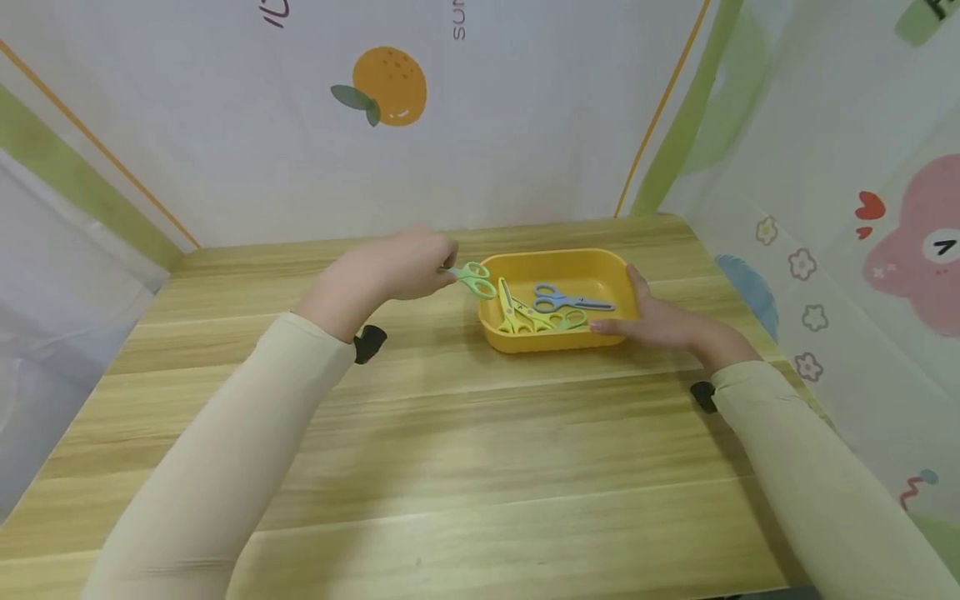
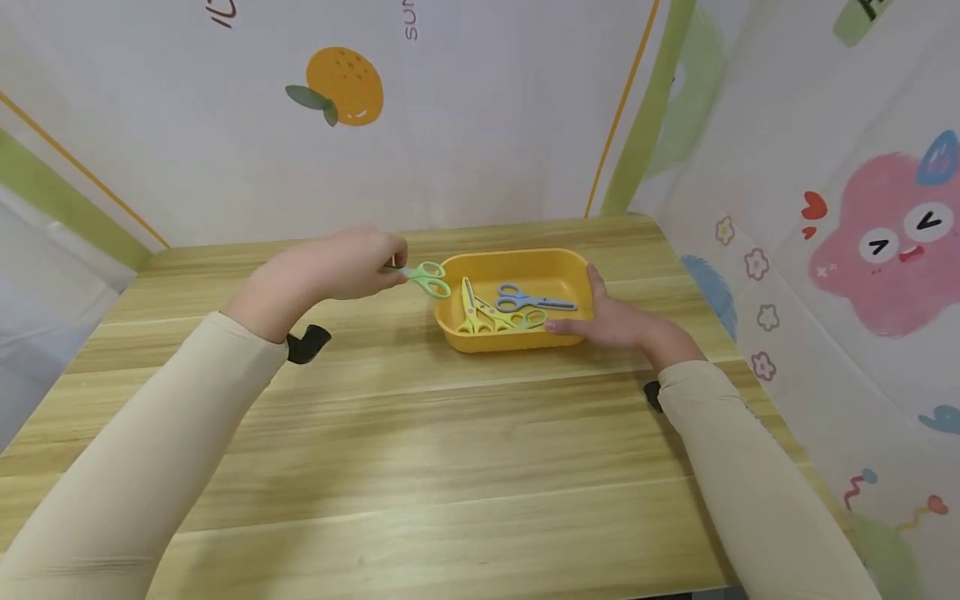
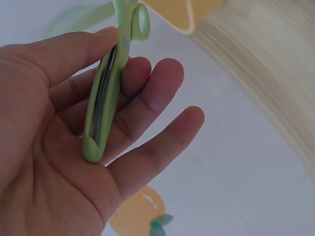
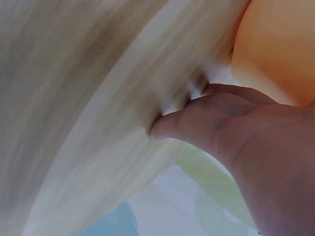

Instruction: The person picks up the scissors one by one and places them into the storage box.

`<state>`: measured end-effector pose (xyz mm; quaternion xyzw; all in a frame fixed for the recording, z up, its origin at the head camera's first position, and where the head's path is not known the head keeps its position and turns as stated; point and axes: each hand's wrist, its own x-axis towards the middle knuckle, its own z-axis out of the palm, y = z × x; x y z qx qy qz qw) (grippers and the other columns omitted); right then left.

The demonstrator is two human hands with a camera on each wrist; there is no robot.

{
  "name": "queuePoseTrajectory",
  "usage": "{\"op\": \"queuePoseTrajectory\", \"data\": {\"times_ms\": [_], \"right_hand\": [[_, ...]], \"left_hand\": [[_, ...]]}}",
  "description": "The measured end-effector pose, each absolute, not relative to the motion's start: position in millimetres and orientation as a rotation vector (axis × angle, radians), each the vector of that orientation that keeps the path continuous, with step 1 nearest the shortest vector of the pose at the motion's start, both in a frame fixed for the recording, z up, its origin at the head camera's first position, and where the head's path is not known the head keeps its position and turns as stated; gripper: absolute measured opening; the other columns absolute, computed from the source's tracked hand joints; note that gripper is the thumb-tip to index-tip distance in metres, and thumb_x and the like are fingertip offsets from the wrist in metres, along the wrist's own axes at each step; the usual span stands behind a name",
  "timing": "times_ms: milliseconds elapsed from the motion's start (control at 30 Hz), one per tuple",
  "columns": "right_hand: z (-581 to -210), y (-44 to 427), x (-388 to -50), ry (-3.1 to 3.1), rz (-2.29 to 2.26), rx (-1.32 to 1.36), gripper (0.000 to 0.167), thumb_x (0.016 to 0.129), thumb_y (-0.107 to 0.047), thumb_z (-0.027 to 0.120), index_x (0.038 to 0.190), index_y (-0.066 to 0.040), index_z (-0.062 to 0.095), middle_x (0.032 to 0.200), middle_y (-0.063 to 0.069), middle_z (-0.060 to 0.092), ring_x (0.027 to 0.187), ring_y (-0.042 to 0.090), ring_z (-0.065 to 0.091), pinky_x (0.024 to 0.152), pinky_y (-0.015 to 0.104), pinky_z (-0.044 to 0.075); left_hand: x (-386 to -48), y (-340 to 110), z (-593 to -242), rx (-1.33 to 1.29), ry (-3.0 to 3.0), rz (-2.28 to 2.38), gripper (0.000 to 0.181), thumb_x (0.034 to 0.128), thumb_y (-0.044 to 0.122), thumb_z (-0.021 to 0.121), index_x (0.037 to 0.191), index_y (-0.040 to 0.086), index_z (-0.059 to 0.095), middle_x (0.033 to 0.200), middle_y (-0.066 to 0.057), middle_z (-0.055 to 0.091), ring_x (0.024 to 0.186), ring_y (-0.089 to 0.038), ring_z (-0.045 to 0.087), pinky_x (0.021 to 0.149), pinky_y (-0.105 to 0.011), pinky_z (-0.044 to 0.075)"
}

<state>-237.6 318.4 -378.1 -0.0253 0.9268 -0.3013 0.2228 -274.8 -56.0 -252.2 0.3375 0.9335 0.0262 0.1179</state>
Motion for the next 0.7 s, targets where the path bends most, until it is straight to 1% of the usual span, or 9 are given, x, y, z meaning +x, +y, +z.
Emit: {"op": "queuePoseTrajectory", "data": {"times_ms": [100,200,300,367,400,500,633,700], "right_hand": [[-377,318,-238,2.564,-0.811,-0.066,0.138,0.090,-0.080,0.062,0.159,-0.018,-0.040,0.172,0.039,0.004,0.157,0.060,0.020,0.127,0.072,0.020],[-376,318,-237,2.564,-0.802,-0.066,0.138,0.090,-0.080,0.062,0.160,-0.017,-0.039,0.171,0.041,0.009,0.156,0.060,0.023,0.127,0.073,0.021],[-376,317,-237,2.558,-0.817,-0.062,0.138,0.090,-0.080,0.063,0.160,-0.017,-0.039,0.171,0.040,0.007,0.157,0.060,0.021,0.127,0.073,0.020],[-376,317,-237,2.553,-0.826,-0.060,0.138,0.090,-0.079,0.063,0.160,-0.018,-0.039,0.172,0.039,0.004,0.158,0.060,0.019,0.127,0.073,0.020],[-376,317,-236,2.552,-0.831,-0.060,0.138,0.090,-0.079,0.064,0.160,-0.018,-0.039,0.172,0.039,0.002,0.158,0.059,0.018,0.127,0.073,0.019],[-376,318,-236,2.551,-0.838,-0.067,0.138,0.091,-0.077,0.064,0.159,-0.017,-0.040,0.172,0.039,0.001,0.158,0.060,0.017,0.127,0.073,0.019],[-377,318,-237,2.561,-0.827,-0.078,0.137,0.092,-0.076,0.064,0.159,-0.015,-0.040,0.170,0.042,0.007,0.157,0.061,0.020,0.127,0.073,0.020],[-377,318,-237,2.563,-0.827,-0.084,0.137,0.093,-0.075,0.064,0.159,-0.014,-0.040,0.170,0.042,0.008,0.156,0.061,0.021,0.127,0.073,0.021]], "left_hand": [[-278,-43,-250,1.005,2.710,0.033,0.019,0.1084,0.019,0.060,0.096,0.004,0.061,0.082,-0.003,0.052,0.076,-0.019,0.047,0.074,-0.035,0.042],[-282,-30,-248,1.012,2.680,-0.006,0.020,0.1094,0.020,0.058,0.099,0.004,0.062,0.087,-0.005,0.056,0.080,-0.021,0.051,0.078,-0.036,0.047],[-289,-17,-245,1.023,2.655,-0.049,0.019,0.1096,0.020,0.057,0.103,0.004,0.063,0.093,-0.005,0.059,0.086,-0.021,0.055,0.085,-0.038,0.051],[-294,-8,-244,1.043,2.641,-0.083,0.020,0.1091,0.019,0.057,0.096,0.005,0.060,0.087,-0.003,0.055,0.082,-0.020,0.052,0.082,-0.037,0.050],[-296,-3,-242,1.049,2.635,-0.097,0.022,0.1086,0.019,0.058,0.090,0.007,0.058,0.081,-0.002,0.052,0.077,-0.018,0.049,0.080,-0.036,0.048],[-301,10,-236,1.056,2.615,-0.132,0.037,0.1081,0.019,0.059,0.074,0.013,0.047,0.065,0.003,0.036,0.063,-0.013,0.035,0.073,-0.032,0.042],[-306,22,-231,1.063,2.598,-0.159,0.044,0.1083,0.020,0.059,0.068,0.016,0.041,0.060,0.005,0.027,0.059,-0.011,0.025,0.071,-0.031,0.039],[-308,27,-230,1.068,2.596,-0.167,0.043,0.1082,0.020,0.060,0.069,0.016,0.042,0.062,0.005,0.027,0.061,-0.011,0.027,0.072,-0.031,0.039]]}}
